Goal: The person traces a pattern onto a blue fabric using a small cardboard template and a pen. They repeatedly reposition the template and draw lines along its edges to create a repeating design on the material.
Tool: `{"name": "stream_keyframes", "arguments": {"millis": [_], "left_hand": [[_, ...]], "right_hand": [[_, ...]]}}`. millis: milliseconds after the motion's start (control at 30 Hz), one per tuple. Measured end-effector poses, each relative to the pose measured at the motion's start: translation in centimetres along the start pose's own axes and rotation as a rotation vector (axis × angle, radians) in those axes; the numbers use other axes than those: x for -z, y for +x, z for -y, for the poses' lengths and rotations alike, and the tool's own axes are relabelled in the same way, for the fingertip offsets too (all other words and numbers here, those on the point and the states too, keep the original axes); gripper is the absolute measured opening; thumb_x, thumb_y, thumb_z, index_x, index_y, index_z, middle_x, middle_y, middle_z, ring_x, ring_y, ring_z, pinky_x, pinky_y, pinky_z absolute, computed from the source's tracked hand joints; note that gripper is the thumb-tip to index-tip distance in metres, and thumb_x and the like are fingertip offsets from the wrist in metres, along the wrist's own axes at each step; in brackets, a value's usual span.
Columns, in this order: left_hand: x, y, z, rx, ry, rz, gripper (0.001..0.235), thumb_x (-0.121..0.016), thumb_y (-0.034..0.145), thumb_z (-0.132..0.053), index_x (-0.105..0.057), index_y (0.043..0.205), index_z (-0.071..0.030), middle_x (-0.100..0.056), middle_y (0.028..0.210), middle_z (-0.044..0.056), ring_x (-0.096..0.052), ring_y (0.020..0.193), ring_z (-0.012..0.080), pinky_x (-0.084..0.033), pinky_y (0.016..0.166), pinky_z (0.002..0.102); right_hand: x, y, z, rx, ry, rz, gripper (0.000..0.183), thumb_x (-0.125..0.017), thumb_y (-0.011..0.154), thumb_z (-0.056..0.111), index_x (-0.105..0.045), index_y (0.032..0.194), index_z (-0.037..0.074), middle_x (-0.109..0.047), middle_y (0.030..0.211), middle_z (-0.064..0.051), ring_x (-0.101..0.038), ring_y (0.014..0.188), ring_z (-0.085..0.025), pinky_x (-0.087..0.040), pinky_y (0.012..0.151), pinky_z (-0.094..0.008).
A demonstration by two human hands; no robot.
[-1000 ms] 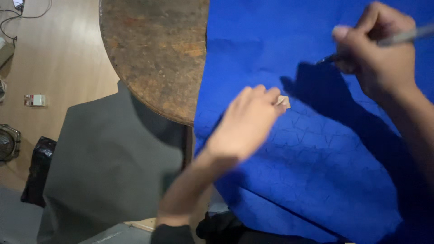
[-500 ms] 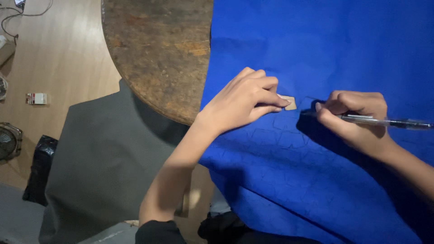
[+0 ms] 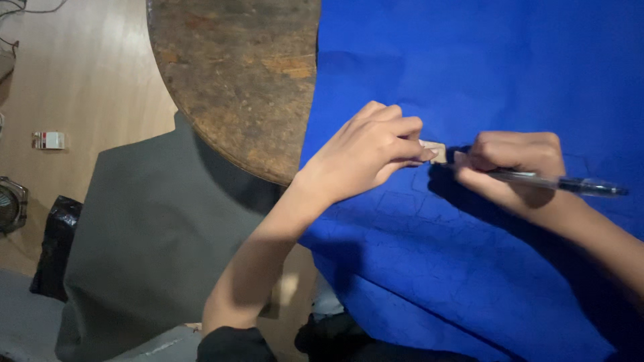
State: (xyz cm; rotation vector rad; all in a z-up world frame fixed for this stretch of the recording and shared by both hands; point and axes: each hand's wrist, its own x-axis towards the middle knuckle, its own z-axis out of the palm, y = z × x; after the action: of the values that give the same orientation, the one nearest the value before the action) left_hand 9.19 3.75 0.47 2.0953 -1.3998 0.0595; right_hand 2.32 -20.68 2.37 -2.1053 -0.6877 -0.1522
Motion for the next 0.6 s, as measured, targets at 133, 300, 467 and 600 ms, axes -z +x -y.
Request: {"name": "stream_keyframes", "arguments": {"millis": [133,300,467,600], "left_hand": [[-0.3,0.0,0.3,-0.030,0.026,0.006,0.014,-0.070,0.099,-0.024,-0.080,0.108,-0.020,-0.056,0.093,0.001,-0.054,0.087,0.0280,-0.040,0.077,0.044],[0.1,0.1,0.0,0.005,0.017,0.014,0.013,-0.070,0.101,-0.022,-0.081,0.107,-0.017,-0.055,0.088,-0.001,-0.050,0.082,0.0254,-0.040,0.077,0.041],[-0.1,-0.2,0.0,-0.028,0.137,-0.013,0.012,-0.071,0.100,-0.024,-0.079,0.109,-0.023,-0.055,0.092,-0.004,-0.050,0.090,0.0254,-0.037,0.086,0.043],[-0.3,-0.1,0.0,-0.027,0.162,-0.028,0.012,-0.070,0.102,-0.024,-0.081,0.107,-0.024,-0.057,0.091,-0.005,-0.050,0.089,0.0249,-0.037,0.088,0.043]], "right_hand": [[-0.2,0.3,0.0,-0.024,0.037,0.023,0.044,-0.070,0.094,0.001,-0.039,0.063,0.000,-0.039,0.061,-0.010,-0.034,0.052,-0.019,-0.028,0.055,-0.033],[0.2,0.4,0.4,0.001,-0.050,0.031,0.046,-0.069,0.097,-0.002,-0.039,0.062,0.004,-0.034,0.058,-0.006,-0.033,0.048,-0.017,-0.025,0.052,-0.034],[-0.6,0.6,0.4,0.052,-0.049,0.023,0.047,-0.067,0.098,-0.002,-0.034,0.065,0.004,-0.033,0.061,-0.007,-0.032,0.051,-0.020,-0.027,0.052,-0.034],[0.2,-0.2,-0.3,0.063,-0.027,0.048,0.040,-0.066,0.098,0.005,-0.043,0.066,0.000,-0.039,0.062,-0.011,-0.040,0.050,-0.024,-0.031,0.054,-0.035]]}}
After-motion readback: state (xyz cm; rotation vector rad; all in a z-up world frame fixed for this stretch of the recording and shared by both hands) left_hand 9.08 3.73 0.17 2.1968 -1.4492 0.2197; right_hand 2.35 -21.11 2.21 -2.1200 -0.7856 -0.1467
